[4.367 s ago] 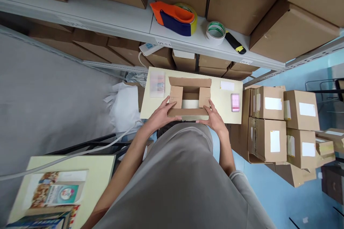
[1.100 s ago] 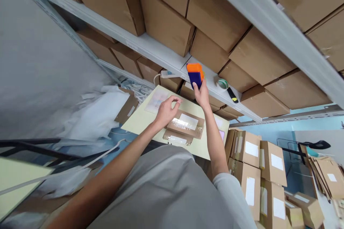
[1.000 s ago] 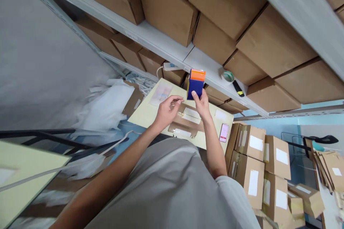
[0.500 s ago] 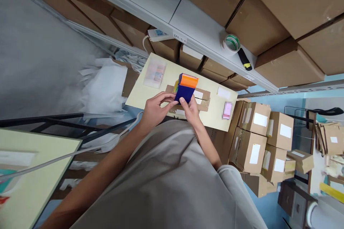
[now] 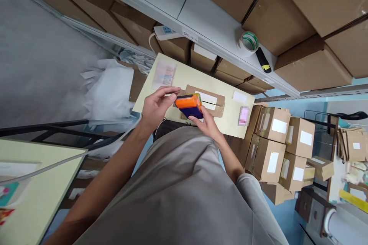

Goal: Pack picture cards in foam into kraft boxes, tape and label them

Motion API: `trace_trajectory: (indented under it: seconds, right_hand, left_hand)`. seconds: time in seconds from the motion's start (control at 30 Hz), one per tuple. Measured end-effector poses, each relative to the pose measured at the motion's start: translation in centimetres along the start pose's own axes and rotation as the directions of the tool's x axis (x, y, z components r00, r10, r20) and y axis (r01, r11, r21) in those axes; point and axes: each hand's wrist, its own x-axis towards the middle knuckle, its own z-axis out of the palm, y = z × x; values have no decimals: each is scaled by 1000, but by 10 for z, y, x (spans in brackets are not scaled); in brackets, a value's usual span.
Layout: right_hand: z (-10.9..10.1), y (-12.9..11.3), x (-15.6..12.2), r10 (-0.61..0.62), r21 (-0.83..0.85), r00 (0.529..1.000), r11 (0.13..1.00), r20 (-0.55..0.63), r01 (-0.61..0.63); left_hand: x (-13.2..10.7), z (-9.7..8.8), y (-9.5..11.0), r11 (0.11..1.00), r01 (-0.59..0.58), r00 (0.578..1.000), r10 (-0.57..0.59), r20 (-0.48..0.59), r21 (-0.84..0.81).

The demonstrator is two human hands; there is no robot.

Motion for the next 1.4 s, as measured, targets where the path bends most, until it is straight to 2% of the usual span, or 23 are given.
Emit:
trace_trajectory:
  seconds: [0.2, 0.33, 0.47, 0.57, 0.8, 0.93, 1.07, 1.17, 1.27, 1.4]
  right_hand:
    - [-19, -3, -7, 15, -143, 996, 990, 87, -2]
    - [-28, -2, -8, 28, -189, 990, 982, 141, -1]
    - [-34, 0, -8, 70, -253, 977, 967, 199, -18]
    - [-38, 1, -7, 100, -298, 970, 954, 224, -29]
    - [-39, 7, 1, 178, -337, 964, 936, 198, -104]
    - [-43, 10, 5, 246, -337, 943, 927, 223, -162]
    - [-72, -1, 7, 342, -370, 866, 907, 366, -202]
    - [-106, -16, 17, 391, -423, 819, 883, 420, -205]
    - [-133, -26, 44, 439, -506, 784, 842, 439, -188]
    - [-143, -27, 89, 476, -564, 729, 812, 492, -150]
  left_hand:
    - [9, -4, -3, 989, 139, 980, -130, 150, -50]
    - [13, -3, -8, 977, 207, 961, -195, 194, -44]
    - [17, -2, -8, 941, 338, 915, -329, 234, 0]
    - [18, -2, -10, 915, 403, 885, -387, 260, -7]
    - [18, 4, -38, 888, 458, 860, -431, 272, -40]
    - [10, 12, -55, 903, 427, 896, -414, 162, -54]
    - [0, 14, -68, 911, 408, 913, -409, 8, -54]
    - [-2, 18, -83, 901, 410, 899, -425, -103, -141]
    - [3, 33, -100, 873, 407, 867, -462, -187, -269]
    - [11, 53, -123, 846, 384, 826, -494, -271, -370]
